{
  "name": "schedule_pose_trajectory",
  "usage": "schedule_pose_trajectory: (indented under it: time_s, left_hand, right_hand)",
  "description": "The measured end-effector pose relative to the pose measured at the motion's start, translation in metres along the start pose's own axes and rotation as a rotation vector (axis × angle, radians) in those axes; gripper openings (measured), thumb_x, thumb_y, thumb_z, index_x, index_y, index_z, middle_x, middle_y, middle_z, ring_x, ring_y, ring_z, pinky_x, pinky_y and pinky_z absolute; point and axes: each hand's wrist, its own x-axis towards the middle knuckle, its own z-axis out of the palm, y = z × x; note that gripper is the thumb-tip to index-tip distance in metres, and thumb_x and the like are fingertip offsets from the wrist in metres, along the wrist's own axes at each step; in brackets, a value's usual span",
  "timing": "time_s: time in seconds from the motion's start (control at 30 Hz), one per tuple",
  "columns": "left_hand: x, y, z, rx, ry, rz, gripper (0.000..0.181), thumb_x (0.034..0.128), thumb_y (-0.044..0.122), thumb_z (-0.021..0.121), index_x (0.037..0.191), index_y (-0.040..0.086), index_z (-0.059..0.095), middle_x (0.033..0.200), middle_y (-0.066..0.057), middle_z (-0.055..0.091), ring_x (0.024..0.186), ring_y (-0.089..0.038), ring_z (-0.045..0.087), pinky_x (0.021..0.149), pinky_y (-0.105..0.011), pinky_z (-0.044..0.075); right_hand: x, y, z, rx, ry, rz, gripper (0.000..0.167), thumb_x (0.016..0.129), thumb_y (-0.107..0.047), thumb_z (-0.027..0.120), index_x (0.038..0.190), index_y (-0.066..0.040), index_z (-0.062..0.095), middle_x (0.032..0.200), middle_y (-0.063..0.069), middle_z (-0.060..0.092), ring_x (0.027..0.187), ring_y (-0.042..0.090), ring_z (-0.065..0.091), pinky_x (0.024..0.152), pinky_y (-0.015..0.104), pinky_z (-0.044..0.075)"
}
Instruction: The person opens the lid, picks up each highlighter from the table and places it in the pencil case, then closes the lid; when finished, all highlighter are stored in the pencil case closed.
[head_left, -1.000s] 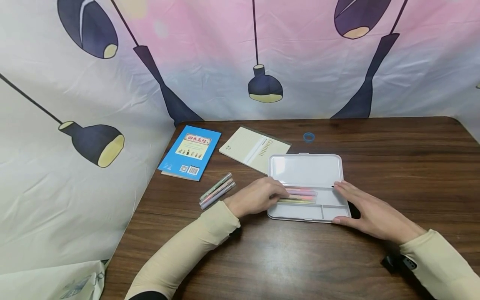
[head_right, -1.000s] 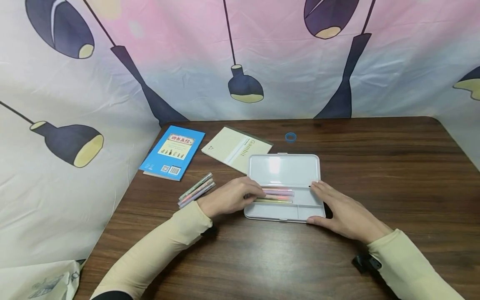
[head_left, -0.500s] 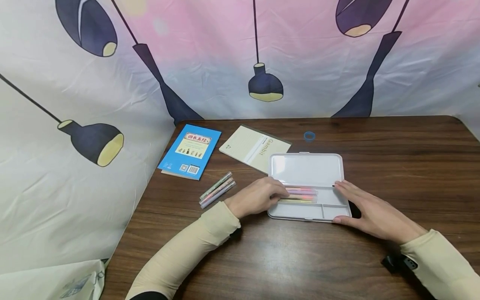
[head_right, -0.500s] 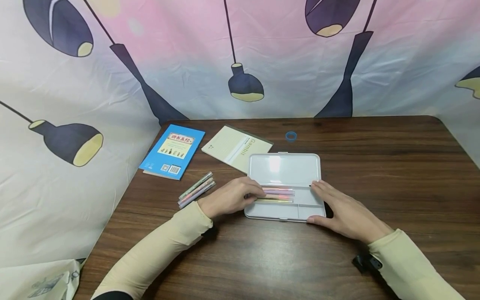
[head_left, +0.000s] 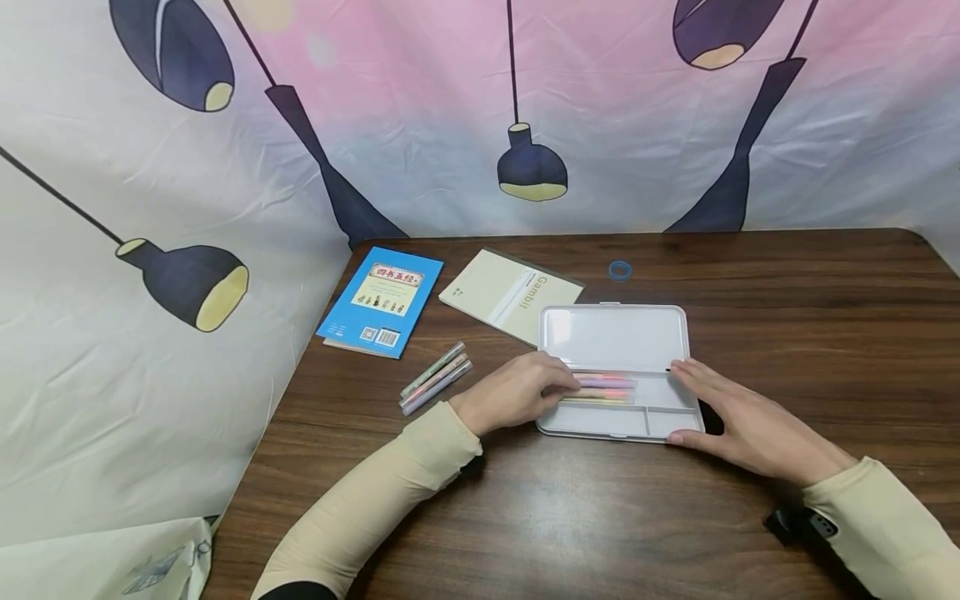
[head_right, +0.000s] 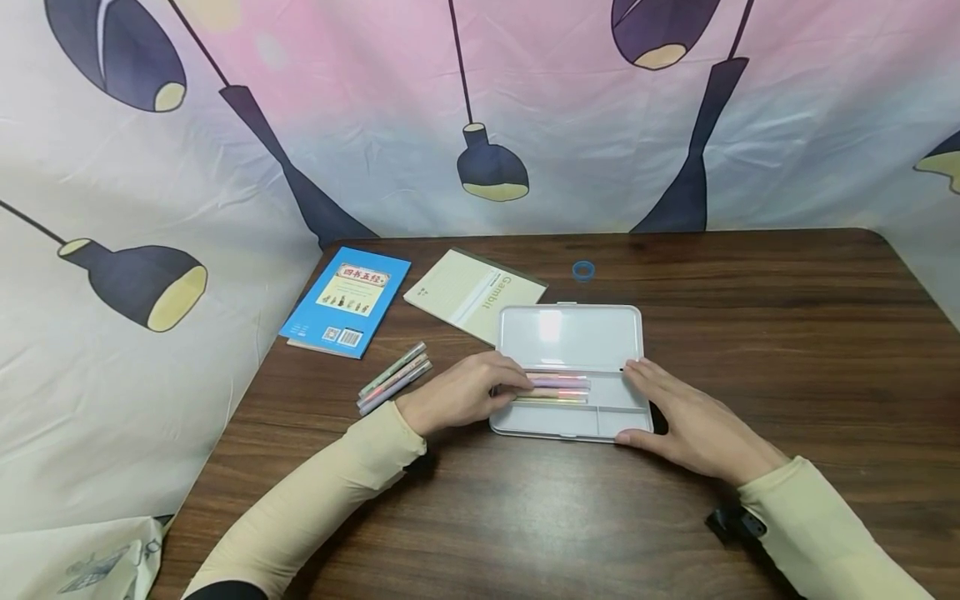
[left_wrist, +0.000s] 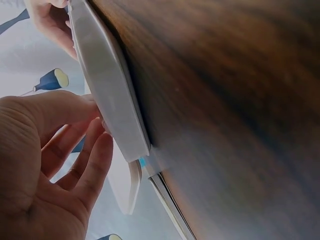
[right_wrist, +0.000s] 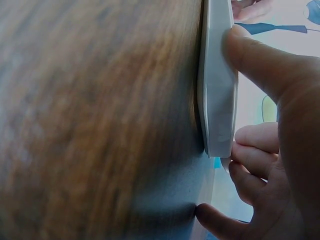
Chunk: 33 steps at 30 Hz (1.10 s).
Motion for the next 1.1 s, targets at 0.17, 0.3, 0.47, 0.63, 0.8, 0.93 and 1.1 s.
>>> schedule_pose_trajectory:
  time_s: [0.17, 0.3, 0.47, 0.63, 0.8, 0.93, 1.1]
  left_hand:
    - [0.001, 0.0, 0.0, 0.004, 0.007, 0.008, 0.023, 0.095, 0.008, 0.066, 0.116, 0.014, 0.076, 0.115, 0.003, 0.072, 0.111, -0.012, 0.062, 0.099, -0.025, 0.046]
    - [0.001, 0.0, 0.0, 0.006, 0.01, 0.009, 0.024, 0.0947, 0.008, 0.066, 0.116, 0.014, 0.076, 0.114, 0.003, 0.072, 0.111, -0.012, 0.062, 0.099, -0.025, 0.046]
    - [0.0, 0.001, 0.0, 0.003, 0.017, 0.014, 0.023, 0.0948, 0.008, 0.066, 0.115, 0.014, 0.076, 0.114, 0.003, 0.072, 0.11, -0.012, 0.062, 0.099, -0.024, 0.046]
    - [-0.001, 0.001, 0.0, -0.012, 0.029, 0.014, 0.023, 0.0954, 0.009, 0.066, 0.115, 0.014, 0.076, 0.115, 0.003, 0.072, 0.112, -0.012, 0.062, 0.1, -0.024, 0.045]
    - [-0.013, -0.002, -0.005, -0.039, 0.058, -0.041, 0.022, 0.0959, 0.012, 0.067, 0.116, 0.013, 0.075, 0.115, 0.003, 0.071, 0.113, -0.012, 0.062, 0.101, -0.026, 0.045]
    - [-0.032, -0.007, -0.015, -0.052, 0.082, -0.132, 0.027, 0.0948, 0.012, 0.069, 0.121, 0.012, 0.073, 0.119, 0.001, 0.07, 0.113, -0.014, 0.061, 0.099, -0.029, 0.048]
    - [-0.063, -0.017, -0.026, -0.071, 0.133, -0.259, 0.034, 0.0938, 0.012, 0.07, 0.128, 0.012, 0.069, 0.125, -0.001, 0.068, 0.118, -0.015, 0.061, 0.104, -0.034, 0.046]
  right_hand:
    - [0.0, 0.0, 0.0, -0.001, -0.012, 0.005, 0.091, 0.088, -0.062, 0.065, 0.158, -0.015, 0.031, 0.161, 0.01, 0.031, 0.145, 0.03, 0.035, 0.101, 0.045, 0.038]
    - [0.0, -0.001, -0.001, 0.009, -0.014, 0.007, 0.091, 0.087, -0.061, 0.066, 0.157, -0.014, 0.032, 0.161, 0.011, 0.032, 0.144, 0.031, 0.036, 0.1, 0.048, 0.038]
    - [0.0, -0.001, -0.001, 0.02, -0.003, -0.005, 0.09, 0.088, -0.059, 0.068, 0.157, -0.013, 0.033, 0.161, 0.011, 0.032, 0.145, 0.03, 0.035, 0.104, 0.039, 0.036]
    - [-0.001, -0.001, 0.0, 0.014, -0.003, 0.0, 0.089, 0.088, -0.06, 0.066, 0.157, -0.015, 0.033, 0.161, 0.009, 0.032, 0.145, 0.028, 0.034, 0.106, 0.033, 0.034]
    - [-0.001, 0.001, 0.001, 0.019, -0.008, -0.008, 0.089, 0.089, -0.06, 0.065, 0.158, -0.015, 0.031, 0.162, 0.01, 0.031, 0.146, 0.027, 0.033, 0.11, 0.026, 0.029]
    - [-0.001, 0.003, 0.001, 0.031, 0.012, -0.03, 0.088, 0.089, -0.058, 0.067, 0.157, -0.014, 0.032, 0.161, 0.01, 0.032, 0.147, 0.026, 0.032, 0.108, 0.005, 0.011]
    - [-0.001, 0.003, 0.0, 0.03, 0.008, -0.034, 0.088, 0.089, -0.058, 0.067, 0.158, -0.015, 0.031, 0.161, 0.009, 0.031, 0.147, 0.026, 0.031, 0.108, 0.006, 0.012]
